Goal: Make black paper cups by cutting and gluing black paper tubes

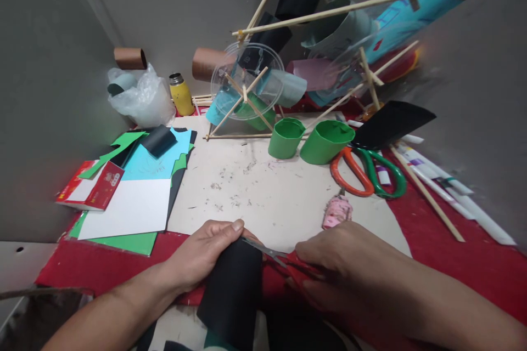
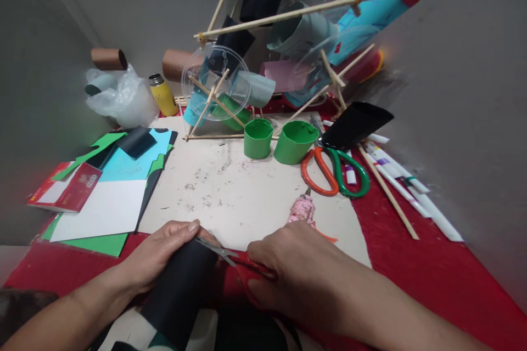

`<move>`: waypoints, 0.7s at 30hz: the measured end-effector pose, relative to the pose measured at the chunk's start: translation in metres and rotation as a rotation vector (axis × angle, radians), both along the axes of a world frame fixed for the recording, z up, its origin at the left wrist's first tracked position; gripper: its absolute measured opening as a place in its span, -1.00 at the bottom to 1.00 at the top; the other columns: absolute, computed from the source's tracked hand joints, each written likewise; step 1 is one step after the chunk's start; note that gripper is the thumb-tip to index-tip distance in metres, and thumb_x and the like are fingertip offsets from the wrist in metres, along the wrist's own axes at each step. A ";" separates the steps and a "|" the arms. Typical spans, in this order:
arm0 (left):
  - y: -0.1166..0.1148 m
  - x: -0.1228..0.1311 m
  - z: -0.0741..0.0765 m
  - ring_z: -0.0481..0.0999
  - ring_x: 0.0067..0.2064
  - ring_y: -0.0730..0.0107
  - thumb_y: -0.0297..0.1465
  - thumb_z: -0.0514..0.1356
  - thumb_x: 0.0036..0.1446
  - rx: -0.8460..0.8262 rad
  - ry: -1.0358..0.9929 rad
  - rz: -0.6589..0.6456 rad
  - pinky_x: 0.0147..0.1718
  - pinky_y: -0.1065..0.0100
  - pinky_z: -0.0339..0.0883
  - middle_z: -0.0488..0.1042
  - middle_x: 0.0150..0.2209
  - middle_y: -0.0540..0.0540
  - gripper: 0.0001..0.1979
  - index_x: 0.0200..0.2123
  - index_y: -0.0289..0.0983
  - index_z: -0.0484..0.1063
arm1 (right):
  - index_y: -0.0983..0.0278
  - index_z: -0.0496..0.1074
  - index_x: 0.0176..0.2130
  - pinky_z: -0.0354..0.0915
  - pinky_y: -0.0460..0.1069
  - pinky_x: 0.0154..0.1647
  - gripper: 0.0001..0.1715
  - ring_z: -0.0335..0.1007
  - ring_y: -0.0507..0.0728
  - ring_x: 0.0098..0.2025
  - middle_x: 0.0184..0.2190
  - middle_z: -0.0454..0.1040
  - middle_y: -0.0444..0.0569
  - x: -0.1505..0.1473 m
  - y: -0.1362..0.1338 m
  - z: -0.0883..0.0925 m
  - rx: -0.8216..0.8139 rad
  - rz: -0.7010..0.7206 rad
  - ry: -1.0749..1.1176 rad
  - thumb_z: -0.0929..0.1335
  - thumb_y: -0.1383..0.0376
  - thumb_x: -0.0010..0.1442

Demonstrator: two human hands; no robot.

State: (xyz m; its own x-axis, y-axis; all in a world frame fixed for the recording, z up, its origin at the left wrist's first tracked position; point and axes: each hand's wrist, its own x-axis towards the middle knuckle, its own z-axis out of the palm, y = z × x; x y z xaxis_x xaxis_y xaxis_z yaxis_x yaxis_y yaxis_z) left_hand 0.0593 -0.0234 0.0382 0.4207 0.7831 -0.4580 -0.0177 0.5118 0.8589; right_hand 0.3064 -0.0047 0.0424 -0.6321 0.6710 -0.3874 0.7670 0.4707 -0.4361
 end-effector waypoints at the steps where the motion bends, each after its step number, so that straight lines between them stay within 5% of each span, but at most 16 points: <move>1: 0.000 0.000 0.000 0.50 -0.42 0.35 -0.05 0.10 0.30 0.004 0.001 -0.002 -0.36 0.39 0.28 0.60 -0.40 -0.21 -0.50 -0.21 -0.34 0.67 | 0.25 0.38 -0.54 -0.19 -0.02 -0.52 -0.84 -0.01 -0.02 -0.60 -0.64 0.34 -0.16 0.000 0.000 0.000 0.007 0.000 -0.002 0.34 0.30 0.06; 10: -0.001 0.002 0.003 0.57 -0.36 0.31 -0.13 0.07 0.34 -0.015 -0.055 -0.001 -0.25 0.36 0.37 0.61 -0.38 -0.25 -0.51 -0.26 -0.37 0.66 | 0.28 0.26 -0.57 -0.24 0.00 -0.50 -0.73 -0.09 -0.01 -0.59 -0.66 0.32 -0.15 0.003 0.002 -0.010 0.137 0.043 0.104 0.30 0.33 0.15; 21: 0.018 -0.012 -0.024 0.62 -0.17 0.07 -0.08 0.13 0.27 -0.461 -0.630 0.163 -0.39 0.30 0.51 0.58 -0.27 -0.30 -0.54 -0.19 -0.42 0.53 | 0.25 0.18 -0.57 -0.07 -0.05 -0.55 -0.64 0.04 -0.03 -0.63 -0.68 0.22 -0.21 0.000 0.003 -0.011 0.282 -0.055 0.452 0.22 0.30 0.25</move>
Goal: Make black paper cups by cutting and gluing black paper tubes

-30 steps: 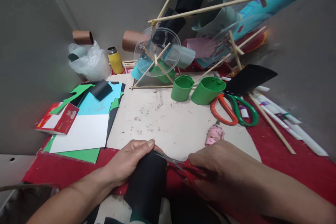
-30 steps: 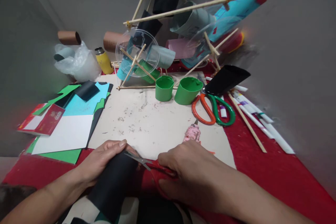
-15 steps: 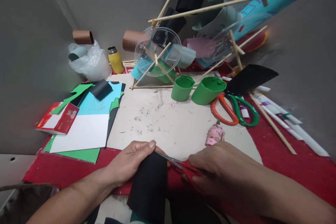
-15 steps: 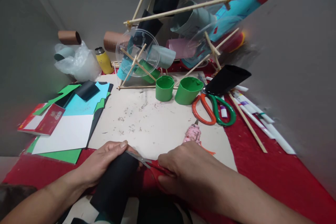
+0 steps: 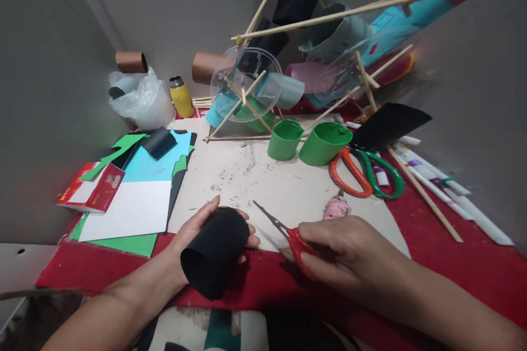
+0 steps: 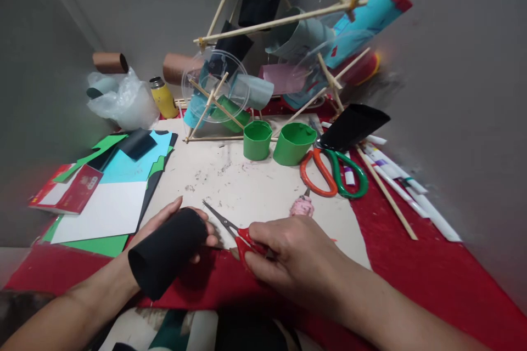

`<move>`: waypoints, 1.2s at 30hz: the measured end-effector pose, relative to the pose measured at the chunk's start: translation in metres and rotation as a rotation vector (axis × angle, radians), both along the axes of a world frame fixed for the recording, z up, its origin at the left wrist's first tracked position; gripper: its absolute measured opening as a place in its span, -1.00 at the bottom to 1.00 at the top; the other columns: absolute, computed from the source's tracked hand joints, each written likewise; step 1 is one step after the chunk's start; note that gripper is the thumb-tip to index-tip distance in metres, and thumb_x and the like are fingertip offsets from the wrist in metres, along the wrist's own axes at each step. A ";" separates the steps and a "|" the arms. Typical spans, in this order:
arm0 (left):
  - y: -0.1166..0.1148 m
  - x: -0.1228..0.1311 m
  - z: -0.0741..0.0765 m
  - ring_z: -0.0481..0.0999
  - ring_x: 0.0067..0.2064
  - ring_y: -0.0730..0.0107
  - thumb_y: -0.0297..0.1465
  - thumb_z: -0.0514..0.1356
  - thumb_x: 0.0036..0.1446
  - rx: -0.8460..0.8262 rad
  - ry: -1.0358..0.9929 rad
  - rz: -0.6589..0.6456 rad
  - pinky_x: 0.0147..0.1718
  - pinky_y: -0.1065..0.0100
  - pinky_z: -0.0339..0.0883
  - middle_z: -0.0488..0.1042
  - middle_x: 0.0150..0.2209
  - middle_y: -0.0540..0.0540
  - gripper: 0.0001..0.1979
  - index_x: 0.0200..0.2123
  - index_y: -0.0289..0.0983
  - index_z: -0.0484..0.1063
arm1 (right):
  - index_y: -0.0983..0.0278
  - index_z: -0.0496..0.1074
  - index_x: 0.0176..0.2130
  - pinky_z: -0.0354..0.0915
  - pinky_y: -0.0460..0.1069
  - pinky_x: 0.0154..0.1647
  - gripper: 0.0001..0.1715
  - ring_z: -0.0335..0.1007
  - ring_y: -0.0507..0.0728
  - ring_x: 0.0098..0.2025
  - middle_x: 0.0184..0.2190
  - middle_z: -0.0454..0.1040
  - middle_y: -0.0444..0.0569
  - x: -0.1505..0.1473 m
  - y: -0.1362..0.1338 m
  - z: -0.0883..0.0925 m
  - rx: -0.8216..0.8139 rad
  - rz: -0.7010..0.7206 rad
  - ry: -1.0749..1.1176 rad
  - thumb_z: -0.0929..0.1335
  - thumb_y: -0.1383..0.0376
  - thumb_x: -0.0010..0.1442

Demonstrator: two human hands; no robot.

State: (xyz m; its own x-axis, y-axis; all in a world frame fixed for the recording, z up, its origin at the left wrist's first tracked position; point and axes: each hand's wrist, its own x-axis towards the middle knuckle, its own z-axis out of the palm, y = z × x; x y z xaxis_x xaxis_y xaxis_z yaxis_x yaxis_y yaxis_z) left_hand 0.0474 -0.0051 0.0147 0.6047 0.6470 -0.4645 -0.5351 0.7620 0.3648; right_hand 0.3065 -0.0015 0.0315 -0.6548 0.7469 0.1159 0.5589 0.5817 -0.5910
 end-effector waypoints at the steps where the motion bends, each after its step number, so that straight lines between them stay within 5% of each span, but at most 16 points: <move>1: 0.001 -0.001 0.001 0.62 -0.17 0.08 -0.10 0.16 0.25 -0.001 -0.012 0.025 -0.36 0.30 0.53 0.58 -0.26 -0.29 -0.56 -0.19 -0.43 0.52 | 0.25 0.19 -0.57 -0.09 -0.05 -0.55 -0.65 0.04 -0.03 -0.63 -0.68 0.23 -0.20 0.000 0.000 -0.003 0.001 -0.003 0.006 0.22 0.30 0.25; 9: -0.001 0.001 0.011 0.63 -0.21 0.12 -0.26 0.36 0.06 0.048 0.001 0.097 -0.33 0.31 0.55 0.60 -0.28 -0.27 -0.67 -0.22 -0.43 0.52 | 0.26 0.08 -0.57 -0.15 -0.05 -0.56 -0.71 -0.07 -0.03 -0.62 -0.69 0.15 -0.23 -0.003 -0.003 -0.005 0.018 0.005 -0.034 0.24 0.36 0.14; 16: 0.004 -0.005 0.002 0.65 -0.21 0.06 -0.30 0.37 0.01 -0.046 -0.006 0.135 -0.27 0.24 0.55 0.61 -0.30 -0.30 -0.70 -0.25 -0.41 0.53 | 0.26 0.33 -0.52 -0.15 -0.07 -0.56 -0.81 0.07 -0.03 -0.60 -0.62 0.36 -0.21 -0.004 -0.007 0.013 -0.169 0.171 -0.250 0.33 0.38 0.12; 20: 0.004 0.002 0.013 0.64 -0.17 0.02 -0.32 0.21 0.20 -0.130 0.049 0.267 -0.23 0.20 0.55 0.60 -0.29 -0.33 -0.76 -0.25 -0.43 0.52 | 0.25 0.38 -0.48 -0.07 -0.07 -0.53 -0.84 0.21 -0.02 -0.56 -0.55 0.46 -0.20 -0.006 -0.009 0.016 -0.269 0.322 -0.172 0.36 0.35 0.15; 25: 0.002 0.016 0.029 0.63 -0.19 0.10 -0.31 -0.02 0.38 -0.150 0.136 0.396 -0.24 0.23 0.54 0.58 -0.28 -0.31 -0.64 -0.24 -0.42 0.48 | 0.23 0.39 -0.45 -0.05 -0.04 -0.49 -0.87 0.27 0.00 -0.53 -0.53 0.47 -0.22 -0.011 -0.009 0.013 -0.209 0.298 -0.153 0.37 0.36 0.15; 36: -0.005 0.008 0.020 0.62 -0.13 -0.07 -0.15 0.17 0.25 0.009 0.120 0.251 -0.21 0.17 0.51 0.57 -0.13 -0.36 -0.58 -0.07 -0.42 0.48 | 0.25 0.33 -0.47 -0.05 -0.02 -0.47 -0.80 0.32 0.06 -0.49 -0.53 0.43 -0.15 -0.011 -0.007 0.009 -0.125 0.187 -0.227 0.35 0.35 0.20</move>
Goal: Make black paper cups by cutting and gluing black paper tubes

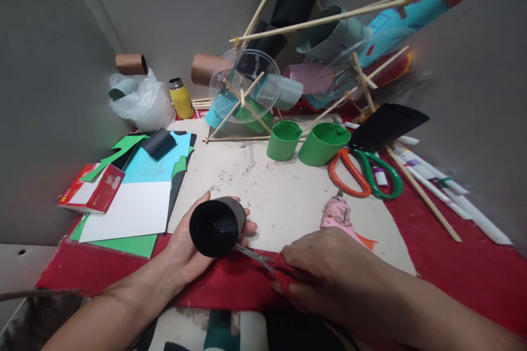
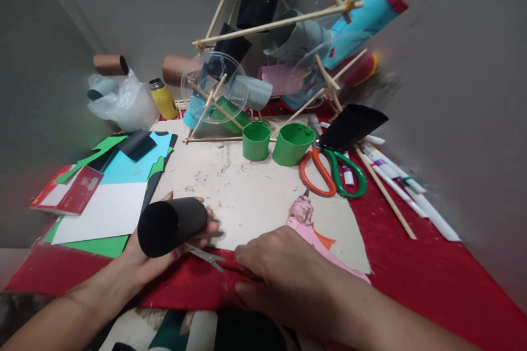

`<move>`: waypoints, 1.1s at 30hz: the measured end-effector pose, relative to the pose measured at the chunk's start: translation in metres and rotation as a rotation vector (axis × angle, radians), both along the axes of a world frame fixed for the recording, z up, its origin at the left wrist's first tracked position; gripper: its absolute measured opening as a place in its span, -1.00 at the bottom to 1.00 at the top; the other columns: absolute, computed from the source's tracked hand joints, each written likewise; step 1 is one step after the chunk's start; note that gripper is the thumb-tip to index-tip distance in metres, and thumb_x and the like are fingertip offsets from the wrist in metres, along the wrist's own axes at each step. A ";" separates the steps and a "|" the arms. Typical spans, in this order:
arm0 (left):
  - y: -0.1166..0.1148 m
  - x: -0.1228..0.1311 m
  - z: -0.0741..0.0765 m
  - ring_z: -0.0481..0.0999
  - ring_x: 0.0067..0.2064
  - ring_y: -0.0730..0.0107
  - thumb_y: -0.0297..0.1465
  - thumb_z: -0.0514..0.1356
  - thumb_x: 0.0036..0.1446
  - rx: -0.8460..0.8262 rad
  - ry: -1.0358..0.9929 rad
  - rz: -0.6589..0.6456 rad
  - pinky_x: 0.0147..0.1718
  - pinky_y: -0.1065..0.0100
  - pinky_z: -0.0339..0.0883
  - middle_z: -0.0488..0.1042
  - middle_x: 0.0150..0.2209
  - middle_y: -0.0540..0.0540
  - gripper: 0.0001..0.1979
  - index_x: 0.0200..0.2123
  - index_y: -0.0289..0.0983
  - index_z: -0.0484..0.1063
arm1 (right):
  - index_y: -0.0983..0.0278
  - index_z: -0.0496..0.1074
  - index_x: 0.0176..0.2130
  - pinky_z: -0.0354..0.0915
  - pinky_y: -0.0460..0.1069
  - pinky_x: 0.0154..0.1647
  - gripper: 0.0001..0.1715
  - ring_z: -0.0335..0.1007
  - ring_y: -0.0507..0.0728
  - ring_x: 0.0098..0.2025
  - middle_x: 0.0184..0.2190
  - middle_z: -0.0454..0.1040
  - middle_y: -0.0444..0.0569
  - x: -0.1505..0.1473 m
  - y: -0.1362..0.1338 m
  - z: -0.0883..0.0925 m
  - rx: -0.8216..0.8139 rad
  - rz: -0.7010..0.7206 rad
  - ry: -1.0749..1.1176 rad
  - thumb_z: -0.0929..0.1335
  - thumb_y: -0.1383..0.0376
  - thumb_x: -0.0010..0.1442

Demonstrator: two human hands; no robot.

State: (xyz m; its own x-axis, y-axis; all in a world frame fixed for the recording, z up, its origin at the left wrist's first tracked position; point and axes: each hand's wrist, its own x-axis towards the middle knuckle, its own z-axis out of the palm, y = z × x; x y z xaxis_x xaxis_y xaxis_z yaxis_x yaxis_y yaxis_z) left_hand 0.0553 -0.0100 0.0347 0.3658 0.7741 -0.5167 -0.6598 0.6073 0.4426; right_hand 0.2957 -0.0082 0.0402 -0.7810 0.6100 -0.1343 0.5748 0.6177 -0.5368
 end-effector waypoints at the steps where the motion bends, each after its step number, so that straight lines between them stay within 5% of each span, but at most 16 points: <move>1: -0.001 -0.001 -0.001 0.62 -0.14 -0.06 -0.16 0.18 0.24 0.024 0.013 -0.033 -0.24 0.20 0.51 0.57 -0.12 -0.35 -0.57 -0.05 -0.42 0.48 | 0.25 0.33 -0.47 -0.06 -0.02 -0.46 -0.80 0.31 0.06 -0.49 -0.53 0.43 -0.15 0.000 0.000 -0.001 0.003 0.001 0.006 0.35 0.35 0.20; 10: -0.002 -0.007 -0.001 0.64 -0.16 -0.05 -0.22 0.16 0.22 0.156 -0.017 -0.141 -0.42 0.27 0.56 0.56 -0.07 -0.37 -0.57 0.03 -0.40 0.46 | 0.25 0.31 -0.48 -0.10 -0.01 -0.47 -0.79 0.28 0.04 -0.51 -0.54 0.42 -0.17 0.004 -0.003 -0.005 0.065 -0.012 0.007 0.34 0.33 0.20; 14: 0.003 -0.008 -0.007 0.65 -0.18 -0.03 -0.20 0.19 0.22 0.114 -0.073 -0.162 -0.48 0.28 0.55 0.58 -0.13 -0.31 -0.65 -0.12 -0.37 0.52 | 0.24 0.35 -0.47 -0.08 0.00 -0.46 -0.82 0.31 0.03 -0.50 -0.53 0.43 -0.20 0.004 -0.002 -0.002 0.019 0.030 0.032 0.33 0.38 0.18; 21: 0.003 -0.010 -0.011 0.62 -0.17 0.10 -0.29 0.26 0.12 0.155 -0.090 -0.162 -0.43 0.30 0.55 0.58 -0.18 -0.22 -0.72 -0.17 -0.36 0.54 | 0.24 0.32 -0.44 -0.05 -0.01 -0.46 -0.86 0.23 0.01 -0.51 -0.54 0.39 -0.21 0.008 -0.001 0.000 -0.031 0.138 0.279 0.35 0.35 0.15; 28: -0.003 -0.010 -0.011 0.63 -0.19 0.11 -0.27 0.21 0.14 0.238 -0.107 -0.149 -0.38 0.31 0.54 0.59 -0.25 -0.22 -0.73 -0.22 -0.36 0.54 | 0.23 0.04 -0.54 -0.10 -0.09 -0.54 -0.59 -0.05 -0.04 -0.59 -0.63 0.11 -0.27 0.006 0.003 -0.004 -0.003 -0.095 0.309 0.36 0.34 0.16; 33: -0.004 -0.009 -0.008 0.63 -0.29 0.22 -0.29 0.19 0.16 0.284 -0.100 -0.158 -0.38 0.32 0.54 0.60 -0.28 -0.20 -0.75 -0.25 -0.37 0.55 | 0.25 0.12 -0.54 -0.09 -0.10 -0.54 -0.63 -0.02 -0.04 -0.57 -0.62 0.13 -0.27 0.001 0.003 -0.007 -0.082 -0.130 0.205 0.38 0.32 0.15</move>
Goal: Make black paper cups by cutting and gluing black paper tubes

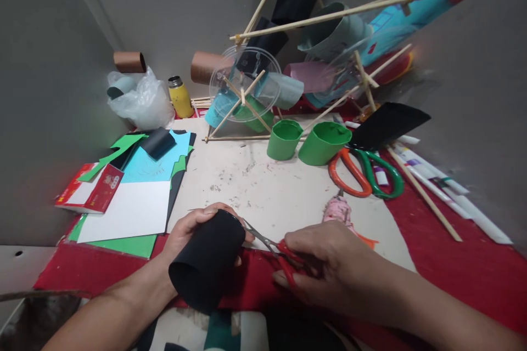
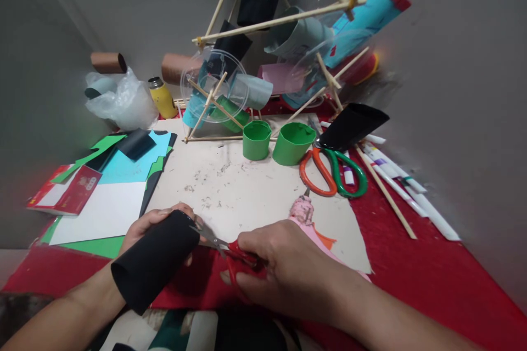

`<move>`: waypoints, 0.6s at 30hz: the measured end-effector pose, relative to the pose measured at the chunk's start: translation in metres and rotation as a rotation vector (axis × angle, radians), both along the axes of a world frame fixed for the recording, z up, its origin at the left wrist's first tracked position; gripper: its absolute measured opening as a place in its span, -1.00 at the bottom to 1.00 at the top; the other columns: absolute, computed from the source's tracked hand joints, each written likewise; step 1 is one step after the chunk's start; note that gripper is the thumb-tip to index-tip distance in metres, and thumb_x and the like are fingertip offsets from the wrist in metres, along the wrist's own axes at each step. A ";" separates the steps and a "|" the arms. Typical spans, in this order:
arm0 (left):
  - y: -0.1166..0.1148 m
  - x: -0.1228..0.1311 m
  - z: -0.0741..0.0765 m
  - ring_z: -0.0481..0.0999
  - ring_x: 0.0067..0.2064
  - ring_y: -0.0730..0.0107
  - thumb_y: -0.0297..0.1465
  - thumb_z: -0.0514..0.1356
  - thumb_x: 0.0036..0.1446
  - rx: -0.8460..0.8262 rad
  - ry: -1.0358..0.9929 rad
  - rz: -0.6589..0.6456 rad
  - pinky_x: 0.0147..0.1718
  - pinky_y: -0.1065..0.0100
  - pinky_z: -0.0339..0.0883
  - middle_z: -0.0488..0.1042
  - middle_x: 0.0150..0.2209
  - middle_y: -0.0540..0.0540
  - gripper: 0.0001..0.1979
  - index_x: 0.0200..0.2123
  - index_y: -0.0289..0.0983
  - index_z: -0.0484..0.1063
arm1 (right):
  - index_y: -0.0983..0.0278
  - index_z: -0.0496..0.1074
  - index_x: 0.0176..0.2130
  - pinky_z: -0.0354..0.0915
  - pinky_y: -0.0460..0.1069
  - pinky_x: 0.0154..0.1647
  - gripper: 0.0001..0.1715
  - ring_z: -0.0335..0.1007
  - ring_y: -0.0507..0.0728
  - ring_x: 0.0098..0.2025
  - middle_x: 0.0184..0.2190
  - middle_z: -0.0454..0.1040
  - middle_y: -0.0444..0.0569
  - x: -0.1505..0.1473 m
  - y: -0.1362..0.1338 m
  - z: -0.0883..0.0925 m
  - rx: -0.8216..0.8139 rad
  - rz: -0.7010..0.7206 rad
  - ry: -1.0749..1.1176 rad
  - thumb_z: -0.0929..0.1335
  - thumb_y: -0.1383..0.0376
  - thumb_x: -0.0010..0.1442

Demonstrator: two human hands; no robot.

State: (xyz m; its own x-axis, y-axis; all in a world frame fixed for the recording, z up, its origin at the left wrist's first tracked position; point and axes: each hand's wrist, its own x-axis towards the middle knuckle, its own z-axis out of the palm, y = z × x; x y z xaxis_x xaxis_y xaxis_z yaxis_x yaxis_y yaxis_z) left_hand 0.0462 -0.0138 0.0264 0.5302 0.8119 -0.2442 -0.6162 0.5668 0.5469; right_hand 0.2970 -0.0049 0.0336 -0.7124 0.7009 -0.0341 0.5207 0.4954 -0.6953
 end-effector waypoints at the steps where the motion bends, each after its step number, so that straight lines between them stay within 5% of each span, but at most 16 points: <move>1: 0.000 0.000 0.001 0.62 -0.30 0.23 -0.30 0.19 0.16 0.001 -0.004 -0.004 -0.37 0.33 0.54 0.60 -0.29 -0.20 -0.75 -0.26 -0.37 0.55 | 0.25 0.14 -0.54 -0.10 -0.10 -0.53 -0.65 -0.02 -0.04 -0.57 -0.62 0.13 -0.27 -0.001 0.000 0.000 -0.001 -0.003 -0.011 0.38 0.32 0.14; 18: -0.003 0.007 0.006 0.58 -0.29 0.22 -0.27 0.24 0.08 0.000 0.046 0.020 -0.28 0.25 0.52 0.57 -0.28 -0.20 -0.72 -0.26 -0.37 0.57 | 0.26 0.17 -0.54 -0.10 -0.09 -0.51 -0.71 0.01 -0.04 -0.57 -0.62 0.19 -0.28 -0.005 -0.003 0.003 0.037 -0.058 0.000 0.38 0.39 0.05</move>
